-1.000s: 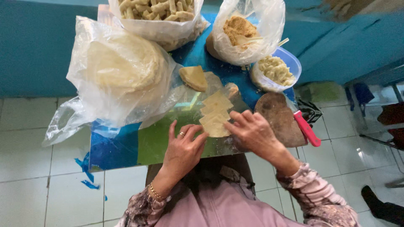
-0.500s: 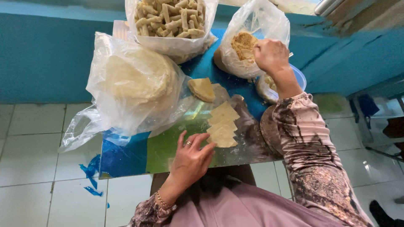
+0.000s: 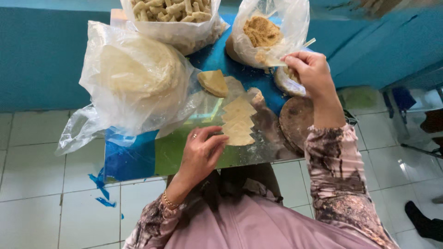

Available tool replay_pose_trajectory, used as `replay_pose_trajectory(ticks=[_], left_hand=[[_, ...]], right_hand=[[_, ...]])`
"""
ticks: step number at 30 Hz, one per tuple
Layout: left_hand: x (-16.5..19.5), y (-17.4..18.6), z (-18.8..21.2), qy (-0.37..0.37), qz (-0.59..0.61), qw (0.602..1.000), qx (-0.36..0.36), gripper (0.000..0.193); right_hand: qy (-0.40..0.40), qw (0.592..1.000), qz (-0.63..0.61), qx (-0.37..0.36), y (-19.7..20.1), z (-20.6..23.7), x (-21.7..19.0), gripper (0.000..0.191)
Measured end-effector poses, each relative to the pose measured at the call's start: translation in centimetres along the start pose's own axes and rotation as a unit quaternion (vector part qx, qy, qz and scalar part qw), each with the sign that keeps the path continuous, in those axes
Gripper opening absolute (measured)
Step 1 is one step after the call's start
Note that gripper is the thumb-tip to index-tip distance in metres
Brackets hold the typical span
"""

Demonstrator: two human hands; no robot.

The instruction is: The person folds small square dough pieces by hand into triangular shapes, pinching the edges closed, and places each folded piece on the table next to a growing row of finished pieces. They occasionally reach into a plastic bag of dough squares and a container of filling while working through the pieces one at a time.

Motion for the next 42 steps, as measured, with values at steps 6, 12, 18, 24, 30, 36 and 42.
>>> replay_pose_trajectory(ticks=[6,12,18,24,30,36,42], left_hand=[[-0.1,0.2,-1.0,-0.017,-0.010,1.000,0.005,0.022],[1.4,-2.2,-0.3,-0.099,-0.086,0.991,-0.040,0.036],[1.3,-3.7,-0.2,-0.120,-0.183,0.975,-0.048,0.035],[1.3,-3.6,-0.2,-0.116,-0.176,0.976,-0.050,0.035],[1.7,-3.9,-0.2,-0.126,-0.178,0.974,-0.066,0.031],[0.8,-2.6,-0.4,-0.072,-0.134,0.988,-0.038,0.032],[0.8,-3.0,-0.1,-0.079,-0.169,0.982,-0.034,0.022]], right_hand=[[-0.018,0.997,0.015,-0.069,-6.2,11.1,-0.7,0.016],[0.114,0.978,0.156,-0.080,-9.0,14.4,-2.9,0.012],[0.204,0.944,0.247,-0.080,-9.5,14.6,-5.2,0.011],[0.223,0.935,0.260,-0.090,-9.8,14.3,-5.6,0.011],[0.207,0.940,0.250,-0.099,-9.7,14.2,-5.1,0.012],[0.107,0.981,0.137,-0.087,-6.5,12.2,-4.2,0.013],[0.035,0.997,0.075,0.005,1.2,4.2,-3.6,0.014]])
Point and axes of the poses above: each hand's wrist, its own z-axis away from the middle knuckle, its own y-axis out of the back of the hand, x = y × z, the point moved 9 cm from there along -z, towards the middle knuckle, and after that the axes turned 9 degrees about y, right-handed, at the moved point
